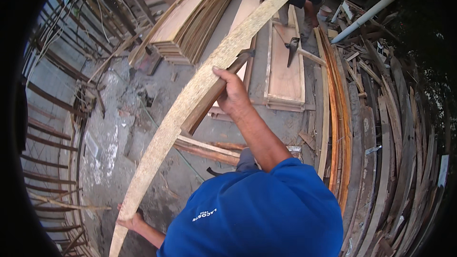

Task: The person manipulates, positions, and aligns wooden boards and curved panels at an outdoor carpentry station, utilizing hand axes and small mallets to prepare the wood layout alongside a co-worker.

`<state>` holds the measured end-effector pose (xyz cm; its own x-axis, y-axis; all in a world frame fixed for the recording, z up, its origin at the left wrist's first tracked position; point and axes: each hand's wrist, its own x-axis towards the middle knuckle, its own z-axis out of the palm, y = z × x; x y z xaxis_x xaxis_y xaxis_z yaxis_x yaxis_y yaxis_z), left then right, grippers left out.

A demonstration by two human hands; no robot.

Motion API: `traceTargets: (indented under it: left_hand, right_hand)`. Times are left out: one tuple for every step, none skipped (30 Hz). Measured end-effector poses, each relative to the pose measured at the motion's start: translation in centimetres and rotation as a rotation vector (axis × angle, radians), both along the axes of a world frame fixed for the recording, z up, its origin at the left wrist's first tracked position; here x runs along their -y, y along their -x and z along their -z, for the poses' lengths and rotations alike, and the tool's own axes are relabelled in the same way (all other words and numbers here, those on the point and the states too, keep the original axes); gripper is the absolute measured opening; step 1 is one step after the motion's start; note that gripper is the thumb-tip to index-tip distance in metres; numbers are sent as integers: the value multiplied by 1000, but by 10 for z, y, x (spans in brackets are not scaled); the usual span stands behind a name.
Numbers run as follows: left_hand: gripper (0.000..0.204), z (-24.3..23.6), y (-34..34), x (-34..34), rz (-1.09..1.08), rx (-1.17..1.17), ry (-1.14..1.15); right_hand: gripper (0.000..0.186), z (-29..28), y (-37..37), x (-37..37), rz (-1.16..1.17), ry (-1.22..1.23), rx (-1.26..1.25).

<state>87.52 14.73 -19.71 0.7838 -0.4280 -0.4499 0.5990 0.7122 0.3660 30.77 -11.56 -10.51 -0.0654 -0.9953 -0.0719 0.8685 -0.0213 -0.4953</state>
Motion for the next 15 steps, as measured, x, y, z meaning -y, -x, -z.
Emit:
traceTargets:
  left_hand:
    - [77,-4,-5,6,-16,23,32]
    - [77,-5,-10,16,-28,39,52]
    - [78,-6,-12,26,-44,60,64]
    - [81,-6,-18,37,-69,85,24]
    - [85,-7,-25,47,-96,109,-16]
    - [83,6,-61,43,-45,120,55]
    - [81,7,-67,50,12,123,111]
    - [81,13,-69,60,9,124,118]
    - [80,6,-49,76,-8,101,71]
    - [79,2,-35,92,-26,78,24]
    - [79,8,-52,95,-52,99,40]
    - [73,33,-83,89,5,273,120]
    - [70,35,-86,104,39,352,149]
    - [68,37,-88,116,72,432,181]
    - [61,32,-96,130,14,168,18]
  right_hand:
    - [44,-6,-9,8,-12,11,28]
    - [45,-14,-13,17,-17,27,47]
    - [45,-20,-17,27,4,55,40]
    - [46,-22,-21,37,-21,69,54]
    - [47,-24,-25,48,-58,81,74]
    - [47,-29,-29,59,-63,102,84]
    - [46,-27,-31,69,-89,97,82]
    - [45,-26,-34,81,-117,93,78]
    - [45,-21,-33,92,-116,92,78]
    - [45,-16,-31,104,-130,107,75]
    - [44,-17,-38,121,-171,138,94]
    - [43,-19,-52,136,-167,145,102]
    - [44,-15,-57,151,-167,134,109]
    - [44,-11,-62,168,-167,123,116]
    - [44,-6,-67,186,-180,123,121]
